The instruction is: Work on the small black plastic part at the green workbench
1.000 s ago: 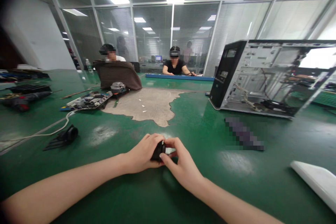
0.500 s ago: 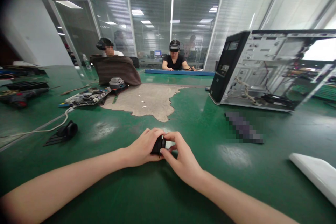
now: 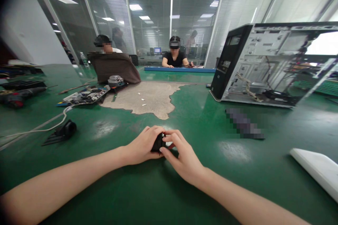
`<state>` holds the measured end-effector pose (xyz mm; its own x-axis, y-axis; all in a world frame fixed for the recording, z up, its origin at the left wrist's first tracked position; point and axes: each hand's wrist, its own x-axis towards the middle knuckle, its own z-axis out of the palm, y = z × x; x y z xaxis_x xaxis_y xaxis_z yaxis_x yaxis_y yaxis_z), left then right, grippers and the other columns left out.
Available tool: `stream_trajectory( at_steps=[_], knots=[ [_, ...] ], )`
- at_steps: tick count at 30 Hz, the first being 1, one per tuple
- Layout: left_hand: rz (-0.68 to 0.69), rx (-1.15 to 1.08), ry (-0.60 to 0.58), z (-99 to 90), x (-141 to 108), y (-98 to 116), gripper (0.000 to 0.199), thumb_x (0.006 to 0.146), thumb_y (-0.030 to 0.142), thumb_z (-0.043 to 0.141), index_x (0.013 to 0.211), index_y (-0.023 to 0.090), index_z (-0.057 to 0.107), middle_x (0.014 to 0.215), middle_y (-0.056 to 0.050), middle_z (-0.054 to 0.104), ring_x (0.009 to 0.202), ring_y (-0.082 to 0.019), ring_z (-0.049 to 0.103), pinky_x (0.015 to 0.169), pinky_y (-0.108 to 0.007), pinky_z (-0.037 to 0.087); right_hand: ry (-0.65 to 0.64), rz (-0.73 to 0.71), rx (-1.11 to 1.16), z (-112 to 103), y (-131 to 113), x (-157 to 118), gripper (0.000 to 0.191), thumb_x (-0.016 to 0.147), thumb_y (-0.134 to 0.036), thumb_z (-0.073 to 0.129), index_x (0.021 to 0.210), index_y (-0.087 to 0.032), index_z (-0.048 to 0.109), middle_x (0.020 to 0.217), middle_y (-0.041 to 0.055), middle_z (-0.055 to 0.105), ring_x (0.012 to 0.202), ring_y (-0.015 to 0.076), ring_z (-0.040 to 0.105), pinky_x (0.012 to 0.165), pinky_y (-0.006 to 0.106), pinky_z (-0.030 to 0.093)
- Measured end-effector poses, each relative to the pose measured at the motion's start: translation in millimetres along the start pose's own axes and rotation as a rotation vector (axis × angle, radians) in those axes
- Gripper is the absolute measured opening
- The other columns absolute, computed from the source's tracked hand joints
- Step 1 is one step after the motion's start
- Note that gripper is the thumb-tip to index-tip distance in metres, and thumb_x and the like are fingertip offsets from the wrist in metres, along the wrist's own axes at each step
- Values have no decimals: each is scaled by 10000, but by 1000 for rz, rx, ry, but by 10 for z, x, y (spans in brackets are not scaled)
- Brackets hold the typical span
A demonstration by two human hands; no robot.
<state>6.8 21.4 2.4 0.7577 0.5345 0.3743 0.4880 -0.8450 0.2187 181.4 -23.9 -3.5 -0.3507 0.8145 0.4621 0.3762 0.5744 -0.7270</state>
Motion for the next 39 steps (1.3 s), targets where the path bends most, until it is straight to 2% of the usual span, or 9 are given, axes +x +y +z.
stream_trajectory(
  at_steps=[4,9,11,17,22,27,34,36,39],
  knots=[
    [-8,-6,4,-5,7,14,553,727,334,645,1135,167,310,1137,-103,490,1034,-255,461,817,-367,361,27,91,90,10,41,7,186,820,-187,505,995,-226,455,1065,67,494,985,196,539,736,328,525],
    [-16,-6,-1,-6,2,16,528,729,315,632,1121,169,311,1127,-105,493,1020,-260,468,812,-377,364,-60,178,144,18,30,13,273,837,-185,471,1100,-222,405,1058,66,515,922,175,577,717,320,542],
    [-21,-11,-1,-6,-1,13,517,727,302,624,1117,172,311,1120,-104,495,1015,-261,471,812,-381,363,-67,156,118,14,9,2,272,836,-180,470,1096,-227,404,1029,56,523,878,164,587,706,316,542],
    [-3,-27,2,-5,-3,6,535,716,280,626,1132,186,303,1138,-96,489,1030,-253,465,819,-375,358,-7,-27,-57,-8,-26,-22,186,823,-162,488,994,-238,482,1127,75,460,995,197,524,761,337,521],
    [-10,-39,11,0,10,14,530,728,311,622,1137,190,308,1130,-95,497,1031,-255,468,822,-380,359,31,53,39,7,25,-7,259,817,-178,502,1063,-234,443,1085,78,499,1000,209,530,728,344,539],
    [-19,-28,11,7,8,7,512,730,316,618,1119,175,315,1121,-105,496,1025,-264,472,823,-387,365,-74,156,125,10,39,-5,267,849,-187,452,1108,-226,399,1048,66,528,913,174,582,731,338,546],
    [-5,-18,-6,5,-9,-3,555,706,267,646,1133,179,303,1146,-96,487,1037,-253,460,825,-376,360,2,-40,-76,-15,-13,-28,198,797,-142,514,971,-233,491,1126,75,462,1007,204,524,795,356,514],
    [-6,-30,1,3,-8,-4,557,715,292,642,1142,188,300,1150,-93,487,1041,-251,460,824,-374,359,21,-28,-63,-13,-2,-24,158,808,-153,509,943,-235,500,1110,74,470,1009,206,523,792,362,518],
    [-7,-40,5,3,-6,-4,558,723,309,637,1149,193,295,1149,-91,489,1042,-251,462,822,-373,359,28,39,33,-1,29,-10,243,809,-162,514,1035,-236,464,1089,74,484,983,201,535,736,345,545]
  ],
)
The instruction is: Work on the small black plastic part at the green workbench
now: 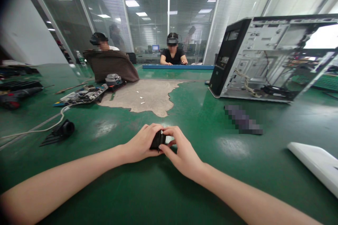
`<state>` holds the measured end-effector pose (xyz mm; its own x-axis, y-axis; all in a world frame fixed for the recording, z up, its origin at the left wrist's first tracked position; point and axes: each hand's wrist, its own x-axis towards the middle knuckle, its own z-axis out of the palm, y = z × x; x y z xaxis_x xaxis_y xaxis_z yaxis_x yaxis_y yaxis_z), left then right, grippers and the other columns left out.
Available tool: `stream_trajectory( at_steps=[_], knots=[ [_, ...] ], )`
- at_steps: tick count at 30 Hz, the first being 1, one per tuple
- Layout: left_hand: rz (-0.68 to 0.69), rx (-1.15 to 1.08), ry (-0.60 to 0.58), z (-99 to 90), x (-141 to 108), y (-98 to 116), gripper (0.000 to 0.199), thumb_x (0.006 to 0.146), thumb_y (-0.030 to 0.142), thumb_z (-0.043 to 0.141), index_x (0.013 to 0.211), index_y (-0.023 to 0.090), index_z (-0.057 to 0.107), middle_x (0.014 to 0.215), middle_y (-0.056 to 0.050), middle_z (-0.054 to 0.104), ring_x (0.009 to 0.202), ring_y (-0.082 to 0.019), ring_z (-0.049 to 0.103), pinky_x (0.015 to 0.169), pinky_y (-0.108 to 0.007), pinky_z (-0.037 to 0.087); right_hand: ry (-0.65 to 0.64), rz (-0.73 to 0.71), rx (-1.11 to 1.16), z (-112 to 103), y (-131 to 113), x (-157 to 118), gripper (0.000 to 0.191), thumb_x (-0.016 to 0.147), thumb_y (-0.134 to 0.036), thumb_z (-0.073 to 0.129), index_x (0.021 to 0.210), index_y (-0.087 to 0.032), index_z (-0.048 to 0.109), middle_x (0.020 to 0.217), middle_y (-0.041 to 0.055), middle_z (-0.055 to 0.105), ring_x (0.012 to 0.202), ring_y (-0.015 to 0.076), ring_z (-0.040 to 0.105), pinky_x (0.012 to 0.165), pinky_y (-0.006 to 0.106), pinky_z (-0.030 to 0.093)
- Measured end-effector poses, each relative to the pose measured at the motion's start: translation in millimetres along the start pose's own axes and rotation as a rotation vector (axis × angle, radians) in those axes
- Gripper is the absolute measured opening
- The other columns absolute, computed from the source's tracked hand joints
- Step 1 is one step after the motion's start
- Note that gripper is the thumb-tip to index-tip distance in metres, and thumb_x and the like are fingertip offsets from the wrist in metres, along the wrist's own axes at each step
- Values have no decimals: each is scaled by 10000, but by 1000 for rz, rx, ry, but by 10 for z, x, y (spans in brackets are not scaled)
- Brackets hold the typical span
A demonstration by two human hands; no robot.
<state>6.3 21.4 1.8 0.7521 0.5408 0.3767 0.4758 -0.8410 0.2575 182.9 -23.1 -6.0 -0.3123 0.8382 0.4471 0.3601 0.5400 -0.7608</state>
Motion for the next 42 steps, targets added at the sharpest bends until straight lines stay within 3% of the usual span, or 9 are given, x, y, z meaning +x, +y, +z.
stream_trajectory(
  at_steps=[3,7,13,18,25,31,37,42],
  knots=[
    [-5,1,5,-1,-5,1,552,723,317,633,1143,188,300,1136,-98,490,1030,-256,468,819,-377,363,-34,48,73,3,7,16,309,811,-164,508,1101,-231,426,1081,69,503,991,196,544,748,341,549],
    [-15,7,0,-11,-17,-2,536,730,337,616,1141,187,308,1122,-105,491,1026,-265,471,818,-386,366,-122,105,154,0,-15,19,238,837,-166,468,1059,-228,413,989,42,551,886,160,600,761,345,551],
    [-11,-12,-25,-33,-33,-5,562,702,295,642,1146,192,312,1118,-91,489,1022,-257,470,822,-382,368,-34,-85,-15,28,-15,-20,346,729,-59,513,1021,-238,464,1132,63,455,1061,206,492,888,401,484],
    [-15,-28,19,-15,-62,-4,574,697,266,640,1156,193,303,1128,-85,487,1038,-250,462,836,-383,359,-30,-70,8,49,-53,-17,434,723,-48,493,1104,-244,424,1089,61,448,1050,201,488,911,416,474],
    [-7,-33,8,-17,-56,1,533,725,300,621,1149,204,313,1132,-84,493,1036,-248,468,838,-384,355,-43,20,125,58,-27,9,195,821,-197,508,1006,-247,474,1075,48,438,985,172,532,840,361,539],
    [-39,-45,21,-11,-48,-3,524,723,337,633,1127,194,332,1096,-87,501,1004,-254,484,823,-386,375,-5,30,146,57,-8,-7,188,806,-152,516,965,-234,457,1070,41,467,1038,173,522,913,371,490],
    [-160,-115,25,13,-37,-25,530,701,337,641,1117,185,350,1033,-77,510,891,-236,517,769,-380,417,-10,174,112,40,-13,37,216,789,-156,523,974,-210,428,959,34,545,941,170,577,884,385,481],
    [-290,-189,39,7,-58,-63,569,661,373,669,1117,190,382,1052,-79,501,989,-263,462,819,-402,399,82,241,-76,12,39,26,223,792,-225,527,1001,-197,456,1003,58,558,975,194,549,918,411,424]
  ],
)
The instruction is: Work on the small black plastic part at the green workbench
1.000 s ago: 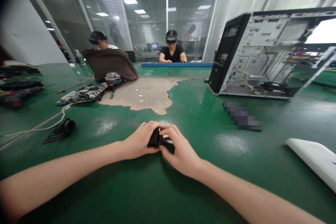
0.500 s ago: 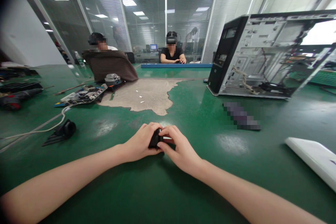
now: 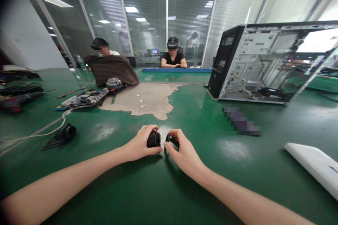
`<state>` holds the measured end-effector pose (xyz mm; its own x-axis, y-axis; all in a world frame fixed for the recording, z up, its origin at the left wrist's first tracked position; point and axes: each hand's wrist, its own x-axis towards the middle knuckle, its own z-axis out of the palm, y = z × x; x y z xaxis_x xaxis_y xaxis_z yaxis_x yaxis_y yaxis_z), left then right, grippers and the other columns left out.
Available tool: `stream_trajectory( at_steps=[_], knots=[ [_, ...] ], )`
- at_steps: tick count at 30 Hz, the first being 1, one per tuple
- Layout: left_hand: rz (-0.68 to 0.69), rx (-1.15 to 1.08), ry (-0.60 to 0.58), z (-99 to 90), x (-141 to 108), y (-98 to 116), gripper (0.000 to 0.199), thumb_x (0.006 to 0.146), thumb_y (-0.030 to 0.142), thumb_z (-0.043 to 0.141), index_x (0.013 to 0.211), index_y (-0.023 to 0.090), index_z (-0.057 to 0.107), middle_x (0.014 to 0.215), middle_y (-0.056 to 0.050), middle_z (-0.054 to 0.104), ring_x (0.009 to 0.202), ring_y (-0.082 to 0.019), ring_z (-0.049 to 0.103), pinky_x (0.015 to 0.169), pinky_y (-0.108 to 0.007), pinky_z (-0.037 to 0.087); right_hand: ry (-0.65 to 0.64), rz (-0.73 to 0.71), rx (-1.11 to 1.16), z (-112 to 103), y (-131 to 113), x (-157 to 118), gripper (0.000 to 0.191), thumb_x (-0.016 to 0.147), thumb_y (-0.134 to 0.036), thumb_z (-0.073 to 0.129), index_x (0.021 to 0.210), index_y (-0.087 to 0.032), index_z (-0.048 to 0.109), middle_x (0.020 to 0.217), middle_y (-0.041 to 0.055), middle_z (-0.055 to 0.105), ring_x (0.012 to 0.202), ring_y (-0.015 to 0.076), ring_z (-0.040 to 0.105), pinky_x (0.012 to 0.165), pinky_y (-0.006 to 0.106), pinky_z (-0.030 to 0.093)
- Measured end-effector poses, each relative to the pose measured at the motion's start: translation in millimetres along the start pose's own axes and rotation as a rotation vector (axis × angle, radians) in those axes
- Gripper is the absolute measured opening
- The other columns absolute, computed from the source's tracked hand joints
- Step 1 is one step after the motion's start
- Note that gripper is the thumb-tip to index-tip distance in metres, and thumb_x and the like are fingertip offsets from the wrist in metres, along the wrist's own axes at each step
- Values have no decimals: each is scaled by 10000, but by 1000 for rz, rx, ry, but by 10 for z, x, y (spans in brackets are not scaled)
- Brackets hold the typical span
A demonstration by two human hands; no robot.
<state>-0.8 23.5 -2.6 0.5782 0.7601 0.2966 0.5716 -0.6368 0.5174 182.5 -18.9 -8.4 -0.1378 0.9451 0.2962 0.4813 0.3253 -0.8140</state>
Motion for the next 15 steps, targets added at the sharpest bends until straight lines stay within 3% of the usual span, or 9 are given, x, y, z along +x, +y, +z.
stream_trajectory(
  at_steps=[5,9,12,15],
  knots=[
    [-45,-49,-18,-17,3,-24,562,659,397,665,1110,202,392,1028,-56,519,931,-241,485,810,-391,392,-55,-20,-184,-39,-35,-63,406,736,-284,592,1103,-189,444,1089,89,529,1046,236,497,926,427,392],
    [-36,-71,-31,-28,-16,-19,576,663,416,667,1121,204,388,1054,-60,511,959,-243,483,819,-376,390,-124,-42,-329,-92,-102,-82,404,692,-234,629,1068,-191,486,1064,85,531,1024,250,474,899,419,392],
    [6,-53,-49,-60,-33,12,600,670,404,667,1145,201,362,1064,-64,507,951,-239,493,807,-364,400,-140,-16,-337,-134,-112,-58,391,690,-192,625,1057,-185,491,1061,84,545,1015,242,490,894,396,393],
    [101,65,-99,-125,-37,92,652,646,407,686,1159,189,349,1051,-73,508,895,-240,521,757,-349,421,-209,4,-305,-170,-138,-32,541,660,-168,651,1150,-199,423,1060,76,576,997,239,531,878,377,409]
  ],
)
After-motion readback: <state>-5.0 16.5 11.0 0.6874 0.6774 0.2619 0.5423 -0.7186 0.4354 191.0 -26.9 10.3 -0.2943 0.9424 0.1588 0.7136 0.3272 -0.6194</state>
